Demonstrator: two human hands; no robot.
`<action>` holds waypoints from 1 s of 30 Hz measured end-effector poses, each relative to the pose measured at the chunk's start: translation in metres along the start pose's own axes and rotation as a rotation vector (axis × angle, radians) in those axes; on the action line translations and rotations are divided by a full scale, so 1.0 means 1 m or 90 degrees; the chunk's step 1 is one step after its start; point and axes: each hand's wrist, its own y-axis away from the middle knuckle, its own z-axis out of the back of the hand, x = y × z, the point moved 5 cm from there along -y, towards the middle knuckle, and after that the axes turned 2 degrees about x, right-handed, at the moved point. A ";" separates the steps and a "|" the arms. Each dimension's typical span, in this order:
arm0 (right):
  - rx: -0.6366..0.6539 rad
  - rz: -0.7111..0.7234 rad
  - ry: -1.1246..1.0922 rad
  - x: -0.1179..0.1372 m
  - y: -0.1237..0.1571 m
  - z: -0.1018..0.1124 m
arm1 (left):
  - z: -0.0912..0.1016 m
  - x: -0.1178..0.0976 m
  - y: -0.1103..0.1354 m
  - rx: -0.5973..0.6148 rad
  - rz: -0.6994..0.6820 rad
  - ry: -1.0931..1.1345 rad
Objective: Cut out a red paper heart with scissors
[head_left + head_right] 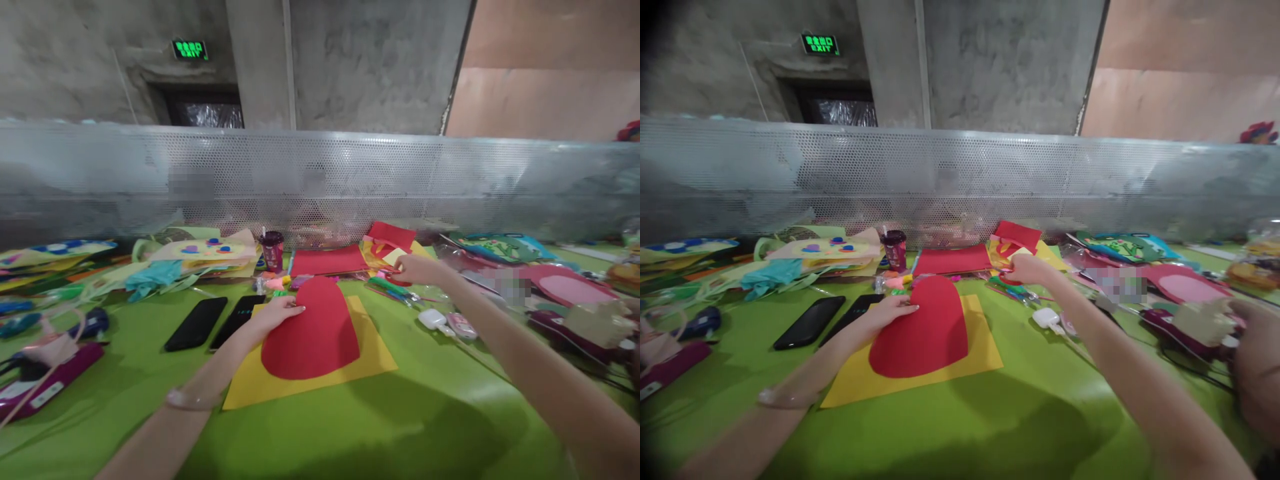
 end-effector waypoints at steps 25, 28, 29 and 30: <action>-0.271 0.074 -0.636 0.049 0.026 -0.111 | 0.000 -0.006 -0.015 -0.044 -0.143 -0.066; -0.237 0.034 -0.671 0.049 0.026 -0.109 | -0.002 -0.011 -0.014 -0.037 -0.166 -0.077; -0.222 0.023 -0.678 0.049 0.026 -0.109 | -0.003 -0.013 -0.013 -0.026 -0.169 -0.080; -0.208 0.013 -0.693 0.049 0.026 -0.108 | -0.005 -0.014 -0.012 -0.012 -0.168 -0.079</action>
